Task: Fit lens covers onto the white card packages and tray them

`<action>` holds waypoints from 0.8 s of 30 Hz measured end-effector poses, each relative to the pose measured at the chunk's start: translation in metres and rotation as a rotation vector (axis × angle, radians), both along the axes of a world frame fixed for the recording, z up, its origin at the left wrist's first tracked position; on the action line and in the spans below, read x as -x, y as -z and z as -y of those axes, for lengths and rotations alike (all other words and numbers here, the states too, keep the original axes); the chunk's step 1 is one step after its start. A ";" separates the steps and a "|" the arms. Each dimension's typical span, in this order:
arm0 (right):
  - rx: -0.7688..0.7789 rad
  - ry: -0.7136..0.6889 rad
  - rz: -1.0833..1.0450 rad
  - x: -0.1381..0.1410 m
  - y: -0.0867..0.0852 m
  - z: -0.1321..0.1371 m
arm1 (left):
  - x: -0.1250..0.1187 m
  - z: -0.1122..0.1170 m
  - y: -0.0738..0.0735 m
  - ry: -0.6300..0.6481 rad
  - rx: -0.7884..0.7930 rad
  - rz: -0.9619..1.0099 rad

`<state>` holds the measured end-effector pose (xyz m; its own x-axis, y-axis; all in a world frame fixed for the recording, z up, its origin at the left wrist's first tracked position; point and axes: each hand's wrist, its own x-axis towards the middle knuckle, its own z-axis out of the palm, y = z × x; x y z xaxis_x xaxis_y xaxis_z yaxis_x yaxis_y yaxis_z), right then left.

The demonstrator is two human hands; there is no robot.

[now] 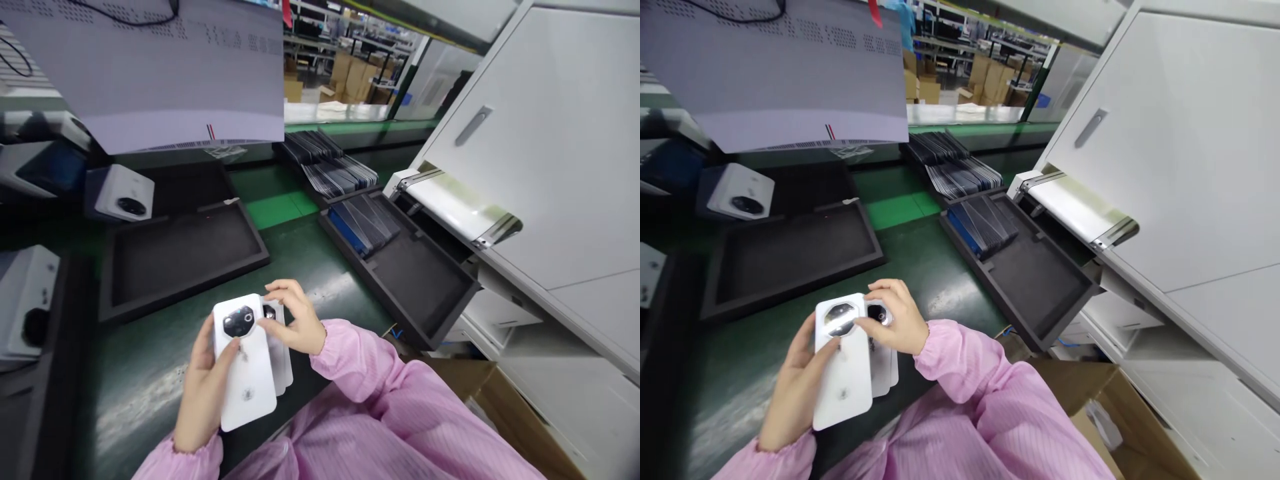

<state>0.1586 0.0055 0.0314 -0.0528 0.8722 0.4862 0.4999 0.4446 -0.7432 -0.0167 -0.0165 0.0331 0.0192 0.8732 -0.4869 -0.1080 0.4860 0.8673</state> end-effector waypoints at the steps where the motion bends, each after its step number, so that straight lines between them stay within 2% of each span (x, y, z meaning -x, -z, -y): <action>1: 0.016 -0.016 0.007 0.002 0.000 0.001 | -0.003 0.002 0.003 0.025 -0.027 -0.039; 4: 0.103 -0.012 0.041 0.006 0.002 0.001 | -0.008 0.007 0.011 0.066 -0.156 -0.161; 6: 0.155 0.005 0.012 0.007 0.004 -0.001 | -0.009 0.009 0.014 0.100 -0.188 -0.196; 9: 0.203 0.005 -0.069 0.007 0.005 -0.003 | -0.008 0.009 0.015 0.114 -0.194 -0.203; 14: 0.216 -0.018 -0.180 0.006 0.006 -0.005 | -0.008 0.007 0.013 0.107 -0.329 -0.211; 18: 0.248 -0.057 -0.196 0.005 0.005 -0.008 | -0.008 0.005 0.014 0.124 -0.374 -0.209; 20: 0.208 -0.048 -0.126 0.005 0.004 -0.007 | -0.008 0.005 0.013 0.116 -0.376 -0.189; 24: -0.042 -0.046 0.063 0.009 0.003 -0.002 | -0.008 0.005 0.011 0.077 -0.340 -0.075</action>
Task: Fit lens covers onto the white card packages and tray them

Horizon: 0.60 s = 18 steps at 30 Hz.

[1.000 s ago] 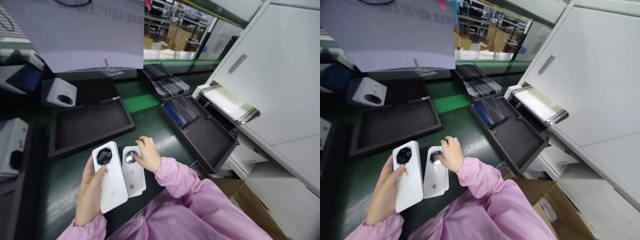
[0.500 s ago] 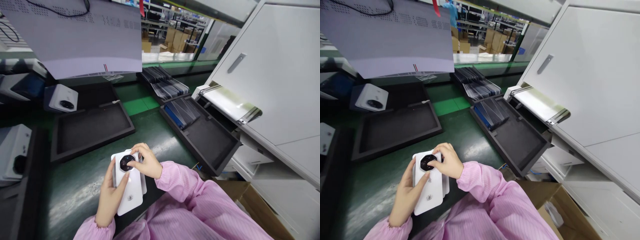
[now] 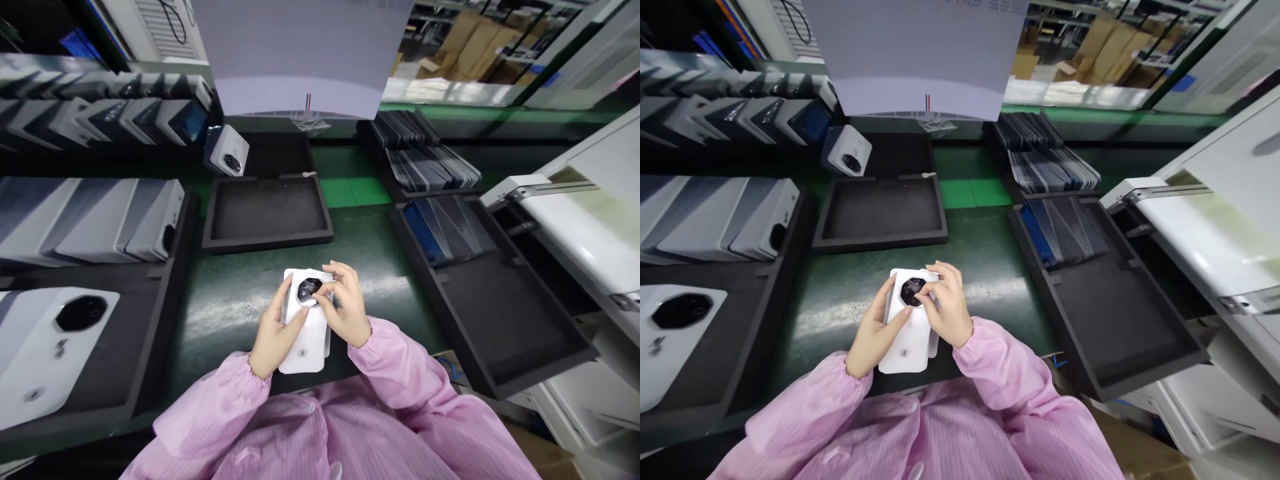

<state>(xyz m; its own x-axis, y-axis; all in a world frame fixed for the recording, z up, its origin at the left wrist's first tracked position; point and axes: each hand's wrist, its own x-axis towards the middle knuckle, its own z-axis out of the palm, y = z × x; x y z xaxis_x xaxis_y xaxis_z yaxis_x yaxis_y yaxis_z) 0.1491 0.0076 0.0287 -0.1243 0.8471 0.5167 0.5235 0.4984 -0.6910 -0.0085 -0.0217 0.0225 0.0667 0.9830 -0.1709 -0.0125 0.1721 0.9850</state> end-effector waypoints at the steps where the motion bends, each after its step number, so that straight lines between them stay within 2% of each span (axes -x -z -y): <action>1: -0.061 -0.020 0.035 0.001 0.001 0.001 | 0.000 0.000 0.000 -0.009 0.009 0.037; 4: -0.206 -0.128 0.098 0.003 0.004 0.003 | 0.001 -0.002 -0.001 -0.052 0.006 0.092; 8: -0.324 -0.317 0.058 0.003 0.008 0.003 | 0.004 -0.005 0.000 -0.100 -0.034 0.068; 14: -0.305 -0.428 -0.039 0.004 0.007 0.003 | 0.007 -0.006 0.000 -0.103 -0.072 0.070; 18: -0.259 -0.448 -0.054 0.003 0.008 0.003 | 0.007 -0.006 -0.001 -0.107 -0.084 0.069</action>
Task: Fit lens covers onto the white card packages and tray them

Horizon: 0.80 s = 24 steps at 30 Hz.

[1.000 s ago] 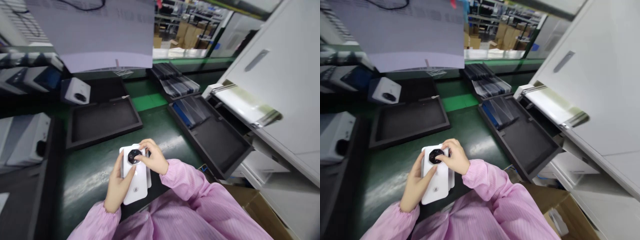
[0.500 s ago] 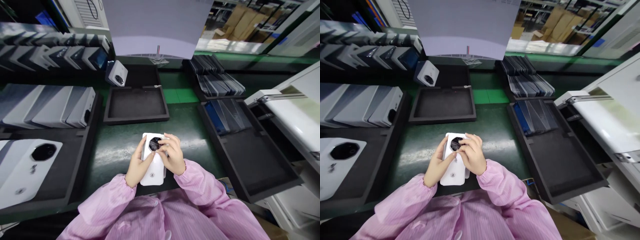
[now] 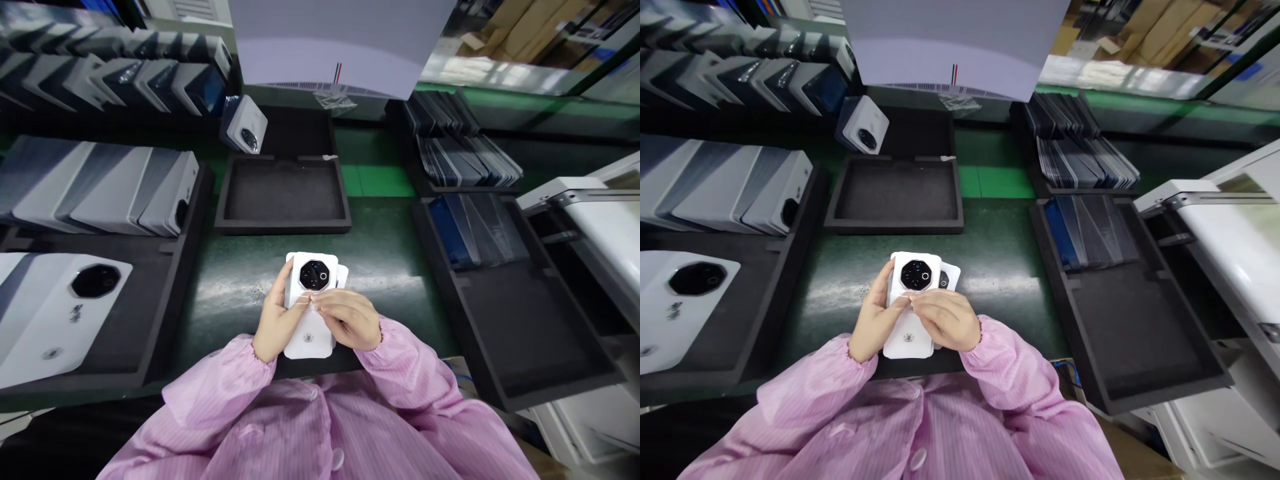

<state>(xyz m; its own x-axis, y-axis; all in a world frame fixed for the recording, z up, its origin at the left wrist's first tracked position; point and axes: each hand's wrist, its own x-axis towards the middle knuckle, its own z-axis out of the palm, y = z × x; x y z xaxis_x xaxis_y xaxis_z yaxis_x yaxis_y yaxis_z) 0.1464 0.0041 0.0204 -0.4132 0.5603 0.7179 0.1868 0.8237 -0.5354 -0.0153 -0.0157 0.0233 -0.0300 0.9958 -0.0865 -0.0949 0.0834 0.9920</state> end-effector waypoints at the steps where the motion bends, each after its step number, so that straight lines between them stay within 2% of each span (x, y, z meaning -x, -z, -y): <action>1: 0.007 -0.002 -0.005 0.000 0.000 0.000 | 0.000 0.000 0.000 0.003 -0.002 0.002; 9: 0.031 0.005 -0.007 0.000 0.001 0.001 | 0.000 0.000 -0.002 0.008 0.009 0.024; 20: -0.019 0.034 -0.004 0.000 -0.001 0.000 | 0.000 0.000 0.001 0.011 -0.002 0.014; 24: -0.058 0.087 0.002 0.001 -0.002 0.000 | 0.000 0.001 0.002 0.006 0.010 0.004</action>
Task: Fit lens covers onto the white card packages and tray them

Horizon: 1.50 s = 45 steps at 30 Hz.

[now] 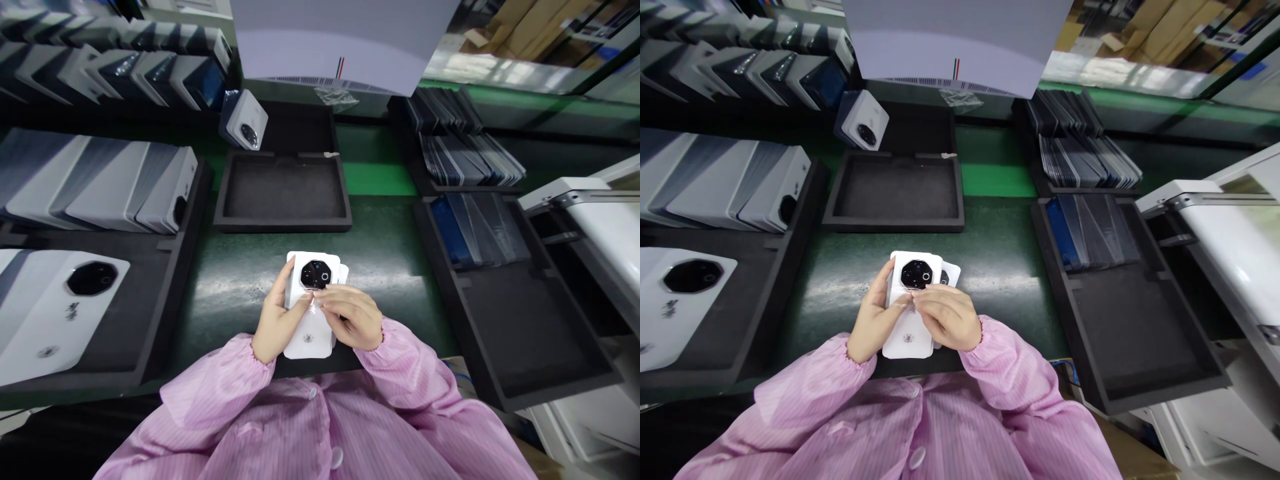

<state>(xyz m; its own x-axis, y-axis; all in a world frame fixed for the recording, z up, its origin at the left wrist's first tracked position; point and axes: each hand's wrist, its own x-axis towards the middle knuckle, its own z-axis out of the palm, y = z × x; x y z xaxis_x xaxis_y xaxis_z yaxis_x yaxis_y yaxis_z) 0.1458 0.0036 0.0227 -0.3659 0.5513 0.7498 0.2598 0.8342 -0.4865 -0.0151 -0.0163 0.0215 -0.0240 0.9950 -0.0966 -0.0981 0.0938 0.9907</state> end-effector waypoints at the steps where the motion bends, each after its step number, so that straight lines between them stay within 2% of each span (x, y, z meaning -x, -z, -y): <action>1: -0.007 0.021 0.013 0.000 0.000 0.000 | 0.000 0.000 0.000 -0.001 0.007 0.002; 9: 0.006 0.197 0.075 0.001 -0.004 -0.002 | -0.002 0.002 -0.004 0.019 0.073 0.074; 15: 0.078 0.324 0.184 -0.001 -0.005 -0.002 | -0.002 0.001 -0.002 0.023 0.097 0.105; 20: 0.318 0.352 0.214 -0.003 -0.005 -0.003 | -0.003 0.002 -0.004 0.081 0.147 0.169; 24: 0.517 0.328 0.012 -0.005 -0.005 -0.006 | -0.004 0.001 -0.008 0.139 0.291 0.359; 27: 0.661 0.400 -0.428 -0.018 -0.007 -0.017 | -0.002 -0.002 -0.010 0.124 0.335 0.493; 30: 0.857 0.481 -0.878 -0.040 -0.014 -0.033 | 0.005 -0.009 -0.009 0.016 0.285 0.547; 32: 1.010 0.458 -0.912 -0.050 -0.018 -0.040 | 0.012 -0.013 -0.009 -0.101 0.263 0.536; 34: 1.098 0.375 -0.747 -0.052 -0.017 -0.040 | 0.017 -0.016 -0.011 -0.207 0.247 0.521; 37: 1.052 0.312 -0.312 -0.038 -0.006 -0.033 | 0.018 -0.017 -0.014 -0.271 0.211 0.532; 39: 0.905 0.396 -0.001 -0.027 0.001 -0.027 | 0.016 -0.016 -0.016 -0.261 0.199 0.540; 41: 0.675 0.522 0.210 -0.019 0.006 -0.024 | 0.014 -0.013 -0.016 -0.229 0.184 0.526; 43: 0.460 0.593 0.261 -0.015 0.005 -0.022 | 0.011 -0.011 -0.015 -0.187 0.162 0.480; 45: 0.330 0.583 0.160 -0.014 0.001 -0.020 | 0.009 -0.009 -0.014 -0.126 0.147 0.427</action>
<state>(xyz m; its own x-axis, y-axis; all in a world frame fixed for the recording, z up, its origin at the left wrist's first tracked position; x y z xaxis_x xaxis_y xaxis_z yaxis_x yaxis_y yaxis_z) 0.1593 0.0234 0.0220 -0.0321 0.8820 0.4701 0.7110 0.3507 -0.6095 -0.0242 -0.0077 0.0351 -0.0709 0.9618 -0.2642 -0.5140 0.1918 0.8361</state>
